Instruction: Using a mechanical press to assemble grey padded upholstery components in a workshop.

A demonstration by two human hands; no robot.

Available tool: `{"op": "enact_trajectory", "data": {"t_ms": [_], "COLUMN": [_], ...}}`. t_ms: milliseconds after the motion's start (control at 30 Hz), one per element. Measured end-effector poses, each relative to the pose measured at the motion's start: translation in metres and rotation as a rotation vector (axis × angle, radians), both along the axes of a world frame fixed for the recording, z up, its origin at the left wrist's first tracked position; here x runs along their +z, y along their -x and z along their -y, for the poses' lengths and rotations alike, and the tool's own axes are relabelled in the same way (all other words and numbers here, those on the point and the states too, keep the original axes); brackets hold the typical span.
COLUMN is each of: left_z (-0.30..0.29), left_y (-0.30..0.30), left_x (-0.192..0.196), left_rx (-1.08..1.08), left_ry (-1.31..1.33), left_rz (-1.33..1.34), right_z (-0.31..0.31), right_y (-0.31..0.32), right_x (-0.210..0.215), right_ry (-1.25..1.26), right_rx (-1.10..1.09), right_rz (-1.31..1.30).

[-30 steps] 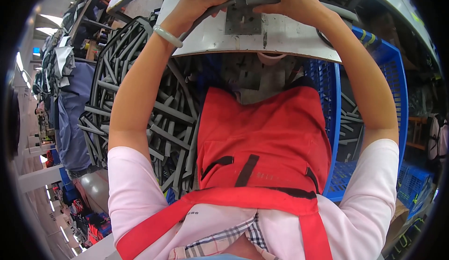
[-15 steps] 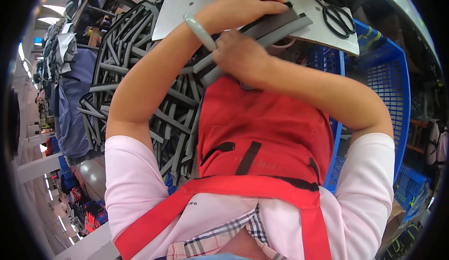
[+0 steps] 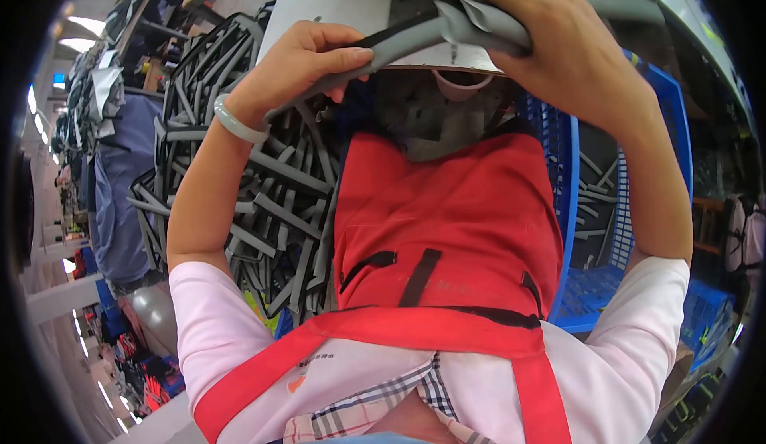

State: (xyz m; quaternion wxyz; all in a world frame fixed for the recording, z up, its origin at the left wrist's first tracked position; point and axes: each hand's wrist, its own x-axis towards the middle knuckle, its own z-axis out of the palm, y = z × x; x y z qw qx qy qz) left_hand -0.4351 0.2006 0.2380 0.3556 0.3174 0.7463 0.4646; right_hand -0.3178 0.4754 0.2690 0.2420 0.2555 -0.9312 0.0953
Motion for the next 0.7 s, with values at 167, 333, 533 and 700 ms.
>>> {"op": "enact_trajectory", "data": {"t_ms": [167,333,533,700], "left_z": [-0.011,-0.033,-0.054,-0.062], "left_y": [0.006,0.012,0.039,0.059], "left_x": [0.001,-0.018,-0.024,-0.028], "left_rx": [0.005,0.053,0.129,0.218], "left_ry": [-0.008,-0.078,-0.064,-0.052], "left_rz": [-0.081,-0.197,-0.395,-0.31], "right_z": [0.004,-0.024,-0.037,-0.042], "right_y": [0.003,0.016,0.046,0.064], "right_x": [-0.002,-0.029,-0.043,-0.041], "right_ry": [-0.009,0.038,0.149,0.179], "right_rx": [-0.071,-0.222,-0.285,-0.299], "right_rz": [0.185,0.369,0.302,0.381]}}
